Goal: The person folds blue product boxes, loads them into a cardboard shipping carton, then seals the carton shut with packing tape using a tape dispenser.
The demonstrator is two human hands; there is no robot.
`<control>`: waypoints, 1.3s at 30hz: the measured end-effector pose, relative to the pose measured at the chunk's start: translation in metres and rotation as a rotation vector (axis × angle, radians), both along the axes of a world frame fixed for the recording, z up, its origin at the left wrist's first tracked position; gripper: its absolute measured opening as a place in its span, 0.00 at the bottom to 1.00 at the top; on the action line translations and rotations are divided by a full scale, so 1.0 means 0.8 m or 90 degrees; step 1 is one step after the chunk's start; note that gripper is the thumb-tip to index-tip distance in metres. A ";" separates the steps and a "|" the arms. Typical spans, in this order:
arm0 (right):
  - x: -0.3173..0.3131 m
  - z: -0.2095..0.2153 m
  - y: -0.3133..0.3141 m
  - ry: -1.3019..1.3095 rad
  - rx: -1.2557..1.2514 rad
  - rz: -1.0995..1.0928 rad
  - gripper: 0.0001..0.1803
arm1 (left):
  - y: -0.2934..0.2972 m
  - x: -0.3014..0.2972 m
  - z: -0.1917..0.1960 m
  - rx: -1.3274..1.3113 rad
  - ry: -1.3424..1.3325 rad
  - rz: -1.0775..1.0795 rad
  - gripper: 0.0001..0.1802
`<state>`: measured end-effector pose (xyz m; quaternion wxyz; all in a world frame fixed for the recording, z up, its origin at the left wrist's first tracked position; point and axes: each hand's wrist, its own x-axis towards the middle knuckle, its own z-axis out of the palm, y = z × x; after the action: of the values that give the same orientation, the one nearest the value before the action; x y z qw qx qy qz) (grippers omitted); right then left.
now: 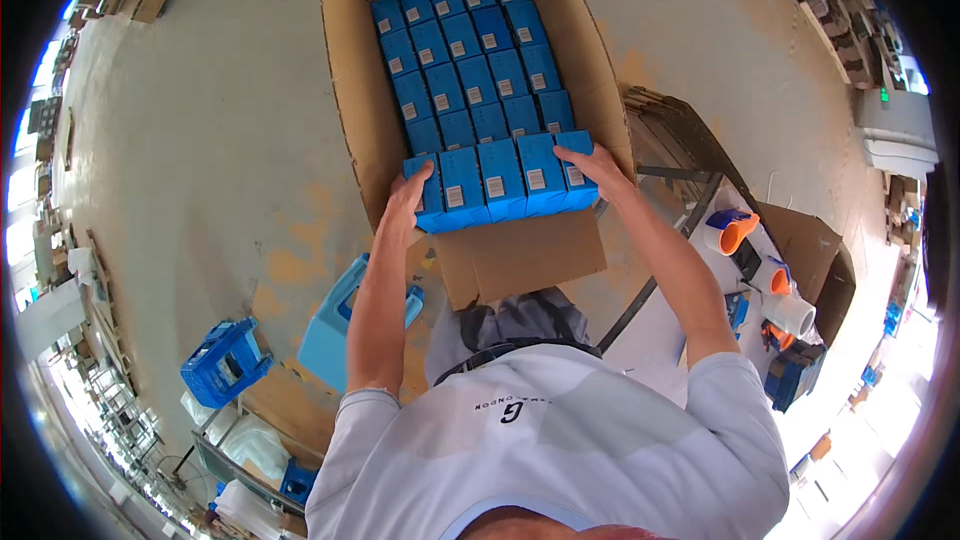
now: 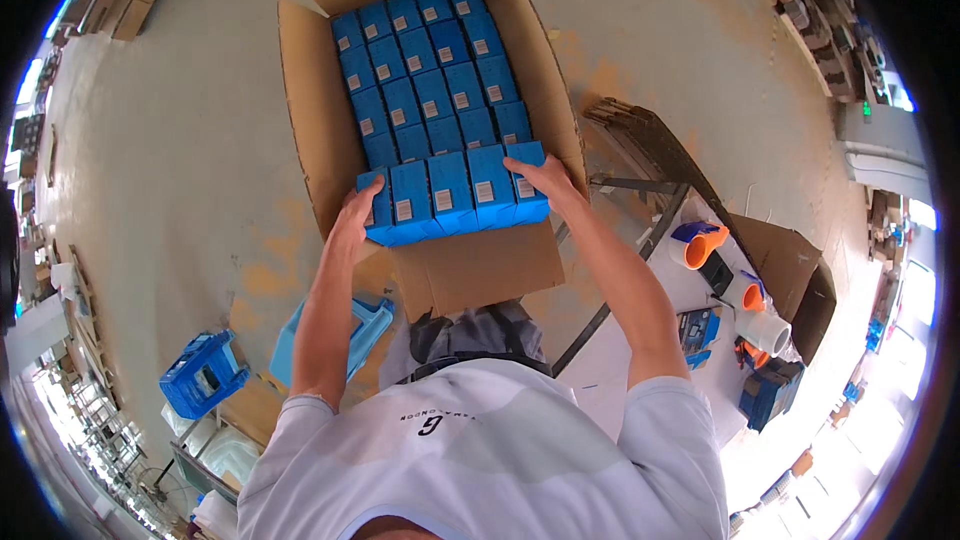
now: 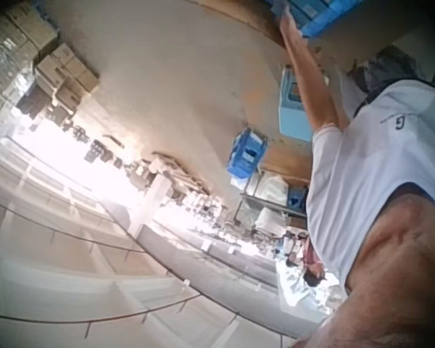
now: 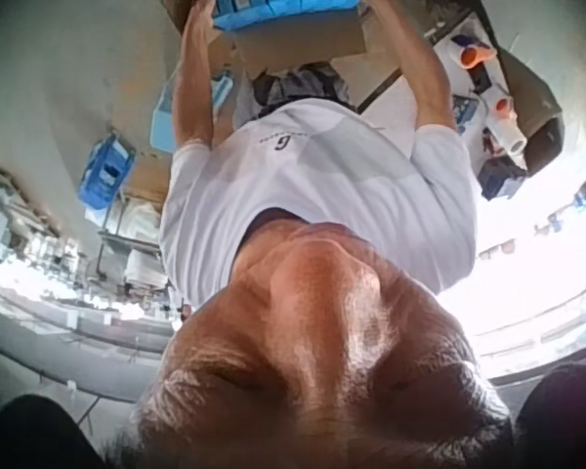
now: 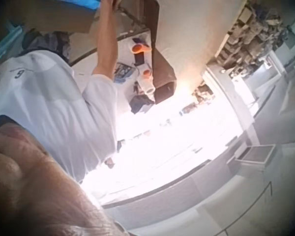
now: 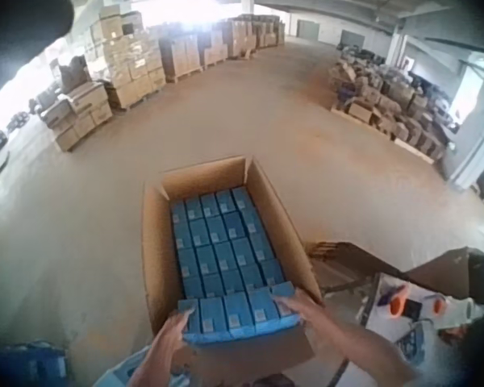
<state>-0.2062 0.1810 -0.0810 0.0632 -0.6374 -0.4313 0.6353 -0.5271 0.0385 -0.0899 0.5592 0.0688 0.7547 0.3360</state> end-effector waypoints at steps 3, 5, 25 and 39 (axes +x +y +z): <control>-0.009 -0.023 0.023 0.014 -0.072 0.008 0.42 | 0.025 -0.015 -0.024 -0.068 -0.027 0.014 0.37; -0.007 -0.032 0.029 -0.092 0.031 -0.048 0.43 | 0.026 0.000 -0.034 -0.083 -0.046 0.011 0.36; 0.007 -0.041 -0.129 -0.362 0.395 0.460 0.36 | -0.073 0.087 -0.036 0.014 0.433 -0.722 0.43; 0.053 -0.067 -0.457 0.054 -0.036 -0.680 0.26 | 0.031 -0.039 0.109 0.515 0.054 -0.739 0.22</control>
<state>-0.1635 -0.1845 -0.1345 0.3784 -0.7432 -0.0266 0.5512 -0.5580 0.0633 -0.0026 0.5488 0.6752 0.4331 0.2352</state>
